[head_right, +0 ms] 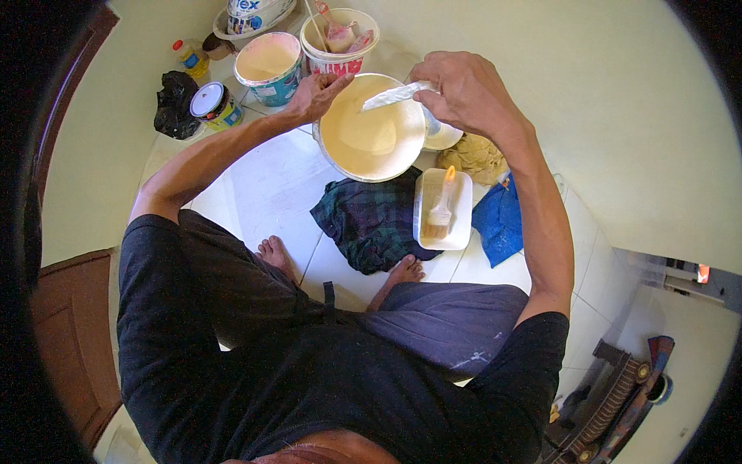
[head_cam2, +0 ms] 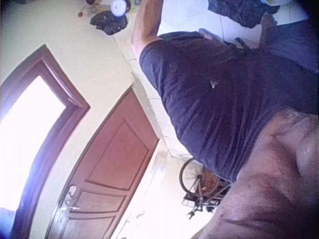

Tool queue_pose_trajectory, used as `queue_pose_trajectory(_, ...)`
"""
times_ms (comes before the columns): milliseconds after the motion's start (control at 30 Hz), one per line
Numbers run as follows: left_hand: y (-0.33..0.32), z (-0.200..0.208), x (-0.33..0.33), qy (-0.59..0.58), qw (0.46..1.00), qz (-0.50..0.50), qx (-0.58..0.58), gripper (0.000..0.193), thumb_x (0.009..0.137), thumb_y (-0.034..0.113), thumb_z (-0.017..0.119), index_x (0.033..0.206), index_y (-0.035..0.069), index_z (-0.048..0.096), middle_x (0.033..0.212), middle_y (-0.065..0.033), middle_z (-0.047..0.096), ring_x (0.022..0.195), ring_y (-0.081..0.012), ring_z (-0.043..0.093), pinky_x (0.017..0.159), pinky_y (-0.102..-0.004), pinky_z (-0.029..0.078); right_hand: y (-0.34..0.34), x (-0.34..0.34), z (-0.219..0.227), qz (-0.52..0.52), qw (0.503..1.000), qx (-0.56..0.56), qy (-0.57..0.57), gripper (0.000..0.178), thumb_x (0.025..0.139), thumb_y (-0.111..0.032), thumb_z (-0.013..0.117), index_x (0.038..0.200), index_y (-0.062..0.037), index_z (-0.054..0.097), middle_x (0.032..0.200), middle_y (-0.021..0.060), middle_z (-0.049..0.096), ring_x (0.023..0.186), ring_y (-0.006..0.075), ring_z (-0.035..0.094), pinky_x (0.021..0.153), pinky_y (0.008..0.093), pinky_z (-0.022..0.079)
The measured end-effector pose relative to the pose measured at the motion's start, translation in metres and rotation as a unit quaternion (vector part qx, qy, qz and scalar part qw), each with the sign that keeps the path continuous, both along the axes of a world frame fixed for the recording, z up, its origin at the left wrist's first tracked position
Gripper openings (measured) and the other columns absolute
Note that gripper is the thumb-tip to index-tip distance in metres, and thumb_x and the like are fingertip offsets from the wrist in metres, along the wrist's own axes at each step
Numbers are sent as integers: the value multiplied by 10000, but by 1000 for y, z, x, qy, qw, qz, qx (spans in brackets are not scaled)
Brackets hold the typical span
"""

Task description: The person sits on the floor and stirs paint in a bucket using a brush, then pours some into a container and wipes it with a cloth.

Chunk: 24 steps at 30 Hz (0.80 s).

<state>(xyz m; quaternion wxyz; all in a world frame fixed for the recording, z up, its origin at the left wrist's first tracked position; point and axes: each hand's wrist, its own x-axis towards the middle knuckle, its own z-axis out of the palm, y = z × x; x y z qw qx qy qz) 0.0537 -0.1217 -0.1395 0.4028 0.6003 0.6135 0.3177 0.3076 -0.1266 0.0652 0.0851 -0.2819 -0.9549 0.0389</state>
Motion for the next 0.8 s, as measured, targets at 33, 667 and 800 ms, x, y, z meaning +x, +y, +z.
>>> queue_pose_trajectory(33,-1,0,0,3,1000,1,-1,597,962,556,497,1089,15,713,947,-143,730,822,-215,700,752,-338,554,1,0,-1,7,1000,7,1,181,771,-175,672,919,-82,715,861,102,675,814,320,637,731,428,509)
queue_pose_trajectory(667,2,-4,-1,-25,995,6,92,485,1004,405,515,904,-42,673,763,-46,634,718,-116,516,660,-301,446,0,-25,-141,128,988,-72,43,170,619,-128,633,625,9,533,642,218,524,613,410,549,549,479,415)
queue_pose_trajectory(800,0,0,5,-14,997,-1,72,497,1002,439,508,897,-17,677,765,-17,623,684,-122,496,638,-292,428,15,-31,-172,117,982,40,140,217,619,-162,662,734,-10,558,729,175,554,761,366,581,646,442,449)
